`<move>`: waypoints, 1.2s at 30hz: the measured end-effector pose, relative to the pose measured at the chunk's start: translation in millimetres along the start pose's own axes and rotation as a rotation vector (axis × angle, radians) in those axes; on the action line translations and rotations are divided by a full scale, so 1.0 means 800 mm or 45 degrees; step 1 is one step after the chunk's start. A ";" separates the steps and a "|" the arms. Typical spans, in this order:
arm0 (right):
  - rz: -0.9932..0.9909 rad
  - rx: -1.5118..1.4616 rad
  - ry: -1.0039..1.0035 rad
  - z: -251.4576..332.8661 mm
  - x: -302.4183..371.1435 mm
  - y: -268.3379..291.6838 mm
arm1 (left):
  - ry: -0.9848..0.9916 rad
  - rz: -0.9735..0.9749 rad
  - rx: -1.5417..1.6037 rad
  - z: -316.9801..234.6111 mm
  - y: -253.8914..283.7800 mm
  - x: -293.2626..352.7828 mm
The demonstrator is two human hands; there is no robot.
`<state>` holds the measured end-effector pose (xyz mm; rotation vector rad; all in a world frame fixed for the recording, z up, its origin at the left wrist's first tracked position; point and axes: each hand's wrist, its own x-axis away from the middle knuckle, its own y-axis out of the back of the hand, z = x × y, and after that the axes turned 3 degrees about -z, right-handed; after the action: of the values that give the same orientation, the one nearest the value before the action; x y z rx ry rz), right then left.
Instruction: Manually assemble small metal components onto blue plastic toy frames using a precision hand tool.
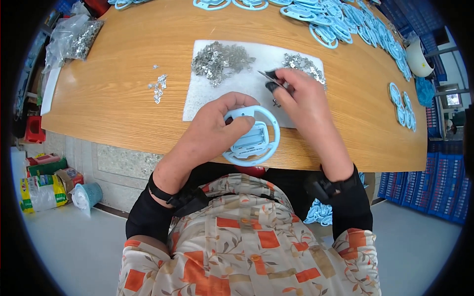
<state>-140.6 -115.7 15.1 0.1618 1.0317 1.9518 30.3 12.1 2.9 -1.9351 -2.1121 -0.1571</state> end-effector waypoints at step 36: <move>0.207 -0.186 -0.163 0.006 0.008 -0.016 | -0.285 0.230 -0.433 0.012 0.025 0.038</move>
<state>-134.0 -105.1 7.3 0.2925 0.8108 2.1258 46.7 46.2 -0.3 -2.4313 -2.1430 -0.2924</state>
